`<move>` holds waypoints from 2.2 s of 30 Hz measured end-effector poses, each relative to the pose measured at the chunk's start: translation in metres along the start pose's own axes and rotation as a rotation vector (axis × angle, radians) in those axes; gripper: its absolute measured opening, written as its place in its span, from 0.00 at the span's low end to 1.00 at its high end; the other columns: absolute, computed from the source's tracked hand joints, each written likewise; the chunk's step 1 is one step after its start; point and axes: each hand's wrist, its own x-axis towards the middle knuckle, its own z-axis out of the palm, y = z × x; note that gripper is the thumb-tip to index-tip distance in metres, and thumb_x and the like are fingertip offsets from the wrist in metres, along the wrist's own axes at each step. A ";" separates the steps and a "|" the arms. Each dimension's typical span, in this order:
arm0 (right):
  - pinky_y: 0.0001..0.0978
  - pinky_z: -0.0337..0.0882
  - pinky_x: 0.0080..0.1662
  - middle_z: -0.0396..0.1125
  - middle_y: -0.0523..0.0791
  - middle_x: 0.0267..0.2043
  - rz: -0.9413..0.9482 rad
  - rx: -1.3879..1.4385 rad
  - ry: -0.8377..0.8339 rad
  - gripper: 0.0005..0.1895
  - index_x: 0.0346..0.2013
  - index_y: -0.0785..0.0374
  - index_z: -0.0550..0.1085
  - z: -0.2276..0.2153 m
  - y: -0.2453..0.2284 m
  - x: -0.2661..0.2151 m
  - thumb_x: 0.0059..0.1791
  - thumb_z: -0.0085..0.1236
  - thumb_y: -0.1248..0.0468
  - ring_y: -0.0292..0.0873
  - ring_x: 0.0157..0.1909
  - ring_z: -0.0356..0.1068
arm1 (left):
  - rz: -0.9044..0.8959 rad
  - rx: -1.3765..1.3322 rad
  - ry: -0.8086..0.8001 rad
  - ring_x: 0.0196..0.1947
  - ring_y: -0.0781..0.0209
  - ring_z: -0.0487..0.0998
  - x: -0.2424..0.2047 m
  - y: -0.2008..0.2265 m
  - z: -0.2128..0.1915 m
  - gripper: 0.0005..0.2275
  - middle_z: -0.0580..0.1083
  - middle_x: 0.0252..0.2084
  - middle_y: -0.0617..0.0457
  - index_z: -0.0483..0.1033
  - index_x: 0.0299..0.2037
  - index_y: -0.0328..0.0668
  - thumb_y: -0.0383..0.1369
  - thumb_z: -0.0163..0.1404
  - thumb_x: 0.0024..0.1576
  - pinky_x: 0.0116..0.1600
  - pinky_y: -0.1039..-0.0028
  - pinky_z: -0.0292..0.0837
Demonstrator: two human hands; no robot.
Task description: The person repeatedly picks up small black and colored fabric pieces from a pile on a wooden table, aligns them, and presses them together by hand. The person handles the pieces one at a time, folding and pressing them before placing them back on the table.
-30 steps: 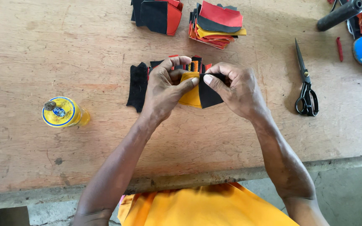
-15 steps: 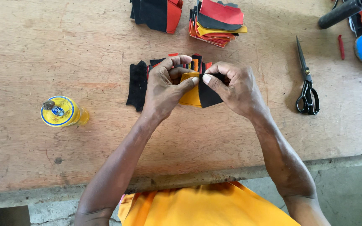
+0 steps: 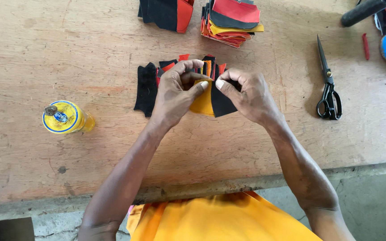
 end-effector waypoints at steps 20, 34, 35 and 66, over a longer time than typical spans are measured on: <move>0.34 0.71 0.35 0.72 0.44 0.30 -0.009 -0.061 0.054 0.10 0.39 0.64 0.75 0.019 0.013 0.000 0.57 0.57 0.60 0.36 0.33 0.71 | 0.246 -0.065 -0.104 0.56 0.67 0.79 -0.007 -0.027 -0.004 0.21 0.78 0.54 0.51 0.68 0.64 0.32 0.17 0.53 0.60 0.66 0.75 0.76; 0.25 0.76 0.29 0.75 0.43 0.30 0.186 0.012 0.034 0.07 0.39 0.61 0.77 0.021 0.006 -0.016 0.54 0.58 0.61 0.33 0.28 0.75 | 0.081 0.066 -0.026 0.42 0.70 0.79 -0.012 -0.033 -0.006 0.20 0.77 0.41 0.50 0.72 0.60 0.33 0.17 0.57 0.58 0.53 0.77 0.80; 0.26 0.75 0.30 0.75 0.44 0.30 0.098 -0.082 0.073 0.07 0.39 0.63 0.77 0.026 0.004 -0.016 0.53 0.58 0.62 0.34 0.28 0.75 | 0.135 0.186 -0.001 0.41 0.70 0.78 -0.015 -0.032 -0.005 0.20 0.76 0.41 0.50 0.71 0.61 0.33 0.17 0.57 0.58 0.53 0.77 0.80; 0.23 0.77 0.41 0.74 0.44 0.40 0.209 0.302 0.045 0.13 0.49 0.68 0.76 0.014 0.026 -0.028 0.52 0.63 0.66 0.33 0.39 0.74 | -0.159 0.040 -0.074 0.43 0.68 0.82 -0.013 -0.026 0.007 0.14 0.80 0.47 0.52 0.75 0.55 0.36 0.25 0.56 0.59 0.47 0.76 0.83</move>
